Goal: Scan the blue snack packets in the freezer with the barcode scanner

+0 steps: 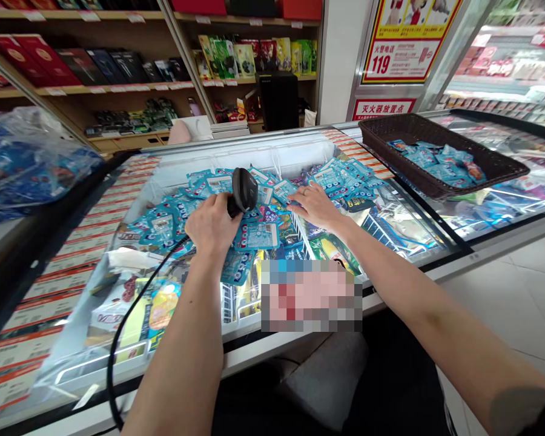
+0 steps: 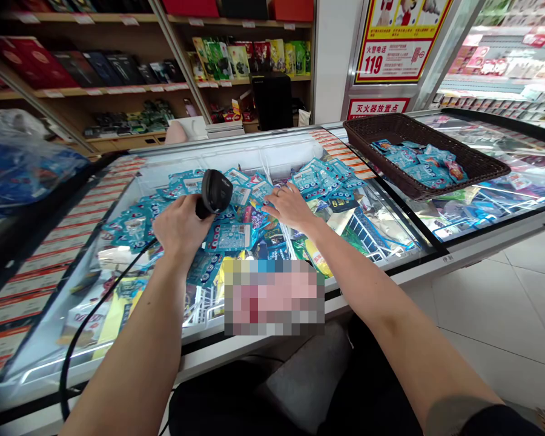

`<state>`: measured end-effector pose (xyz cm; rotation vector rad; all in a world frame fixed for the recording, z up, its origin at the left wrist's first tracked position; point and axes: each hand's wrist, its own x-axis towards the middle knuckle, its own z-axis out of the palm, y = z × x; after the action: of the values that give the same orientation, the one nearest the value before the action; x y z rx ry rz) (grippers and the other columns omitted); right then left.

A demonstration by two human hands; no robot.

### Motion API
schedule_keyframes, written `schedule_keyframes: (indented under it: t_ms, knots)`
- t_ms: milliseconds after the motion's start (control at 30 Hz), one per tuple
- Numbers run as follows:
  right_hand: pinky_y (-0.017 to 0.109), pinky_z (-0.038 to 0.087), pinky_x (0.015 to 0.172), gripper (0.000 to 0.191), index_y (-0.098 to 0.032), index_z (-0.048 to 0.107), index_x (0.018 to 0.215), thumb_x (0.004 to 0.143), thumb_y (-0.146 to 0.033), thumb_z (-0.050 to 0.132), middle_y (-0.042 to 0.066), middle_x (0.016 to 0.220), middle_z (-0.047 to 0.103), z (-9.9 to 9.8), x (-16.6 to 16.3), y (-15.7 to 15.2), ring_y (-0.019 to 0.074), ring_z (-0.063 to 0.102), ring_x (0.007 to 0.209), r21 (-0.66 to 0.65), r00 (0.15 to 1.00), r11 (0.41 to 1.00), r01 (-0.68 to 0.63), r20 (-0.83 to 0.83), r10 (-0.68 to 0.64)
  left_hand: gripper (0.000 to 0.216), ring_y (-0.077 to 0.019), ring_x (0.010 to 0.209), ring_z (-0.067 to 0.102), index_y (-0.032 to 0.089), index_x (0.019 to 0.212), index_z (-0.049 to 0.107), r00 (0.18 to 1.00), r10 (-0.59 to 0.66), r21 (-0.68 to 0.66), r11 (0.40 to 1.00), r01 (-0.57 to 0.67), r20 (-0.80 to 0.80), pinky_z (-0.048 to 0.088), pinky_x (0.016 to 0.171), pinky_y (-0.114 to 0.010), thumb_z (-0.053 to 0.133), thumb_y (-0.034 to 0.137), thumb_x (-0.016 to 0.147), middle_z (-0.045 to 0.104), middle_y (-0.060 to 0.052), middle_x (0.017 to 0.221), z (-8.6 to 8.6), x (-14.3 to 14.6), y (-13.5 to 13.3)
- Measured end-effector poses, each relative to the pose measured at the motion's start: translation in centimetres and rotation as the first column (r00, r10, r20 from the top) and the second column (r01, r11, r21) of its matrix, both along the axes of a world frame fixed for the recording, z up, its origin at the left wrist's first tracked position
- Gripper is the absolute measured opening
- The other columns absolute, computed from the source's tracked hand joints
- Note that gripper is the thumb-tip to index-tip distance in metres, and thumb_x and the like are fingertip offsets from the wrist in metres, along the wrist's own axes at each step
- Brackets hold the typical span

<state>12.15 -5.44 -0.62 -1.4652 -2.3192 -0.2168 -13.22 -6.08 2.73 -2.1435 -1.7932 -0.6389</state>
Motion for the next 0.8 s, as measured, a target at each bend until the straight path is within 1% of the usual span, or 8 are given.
schedule_keyframes:
  t_ms: [100,200,300,367,467,600,700,800]
  knots:
    - [0.041,0.027,0.109,0.048,-0.022,0.066,0.111,0.095,-0.053,0.032,0.008,0.107,0.066,0.2,0.4,-0.2,0.0235,0.056,0.107,0.046,0.997,0.996,0.077,-0.035,-0.075,0.039,-0.0303,0.100,0.059,0.023,0.115,0.059,1.000,0.000,0.014,1.000,0.000,-0.016,0.041,0.075,-0.038,0.047,0.044,0.084,0.066,-0.011,0.106,0.0,0.0,-0.1]
    - [0.044,0.027,0.106,0.053,-0.018,0.063,0.118,0.094,-0.056,0.034,0.011,0.114,0.064,-0.1,0.8,-0.3,0.0271,0.051,0.111,0.103,0.983,0.979,0.174,-0.075,-0.167,0.040,-0.0303,0.100,0.058,0.023,0.116,0.059,1.000,-0.001,0.008,1.000,0.001,-0.012,0.041,0.076,-0.038,0.047,0.044,0.084,0.065,-0.012,0.107,0.0,0.0,0.0]
    - [0.051,0.023,0.108,0.063,-0.014,0.056,0.128,0.092,-0.061,0.033,0.014,0.120,0.062,-0.7,0.9,-0.2,0.0310,0.047,0.118,0.136,0.969,0.961,0.240,-0.090,-0.229,0.041,-0.0308,0.100,0.058,0.022,0.117,0.058,1.000,-0.005,-0.007,1.000,0.005,-0.012,0.041,0.076,-0.038,0.047,0.044,0.084,0.065,-0.012,0.107,-0.1,0.0,0.0]
    - [0.056,0.018,0.109,0.069,-0.012,0.054,0.130,0.091,-0.064,0.031,0.016,0.117,0.063,-1.0,0.8,-0.1,0.0321,0.046,0.118,0.127,0.966,0.959,0.254,-0.074,-0.246,0.041,-0.0306,0.099,0.058,0.022,0.116,0.058,1.000,-0.006,-0.006,1.000,0.006,-0.019,0.040,0.075,-0.038,0.046,0.044,0.084,0.065,-0.012,0.106,-0.1,0.0,0.0]
    - [0.058,0.016,0.109,0.072,-0.012,0.055,0.128,0.089,-0.067,0.032,0.016,0.112,0.065,-1.0,0.7,0.0,0.0327,0.048,0.114,0.106,0.963,0.958,0.267,-0.059,-0.261,0.040,-0.0298,0.099,0.059,0.022,0.116,0.059,1.000,-0.008,0.004,1.000,0.009,-0.028,0.040,0.075,-0.037,0.047,0.044,0.084,0.065,-0.011,0.106,-0.1,0.1,0.0]
    - [0.055,0.026,0.104,0.071,-0.013,0.054,0.130,0.085,-0.067,0.042,0.018,0.117,0.060,-0.5,0.7,0.0,0.0346,0.048,0.113,0.092,0.941,0.941,0.327,-0.122,-0.315,0.040,-0.0292,0.098,0.059,0.023,0.115,0.059,0.999,-0.008,0.019,1.000,0.008,-0.032,0.041,0.074,-0.037,0.048,0.044,0.083,0.065,-0.011,0.106,-0.1,0.1,0.0]
    - [0.051,0.033,0.099,0.065,-0.012,0.048,0.135,0.088,-0.057,0.048,0.019,0.120,0.058,-0.2,1.1,0.0,0.0356,0.048,0.113,0.055,0.917,0.929,0.367,-0.188,-0.351,0.040,-0.0287,0.100,0.059,0.024,0.115,0.059,1.000,0.001,0.030,1.000,0.000,-0.027,0.041,0.074,-0.036,0.050,0.043,0.082,0.066,-0.010,0.107,-0.1,0.2,0.0]
    - [0.046,0.038,0.095,0.054,-0.013,0.050,0.132,0.090,-0.048,0.049,0.016,0.117,0.061,-0.3,1.8,0.2,0.0342,0.051,0.112,0.035,0.900,0.929,0.367,-0.267,-0.345,0.040,-0.0287,0.101,0.059,0.024,0.116,0.059,1.000,-0.002,0.038,0.999,0.003,-0.024,0.042,0.075,-0.036,0.050,0.043,0.082,0.066,-0.010,0.108,0.0,0.3,-0.1]
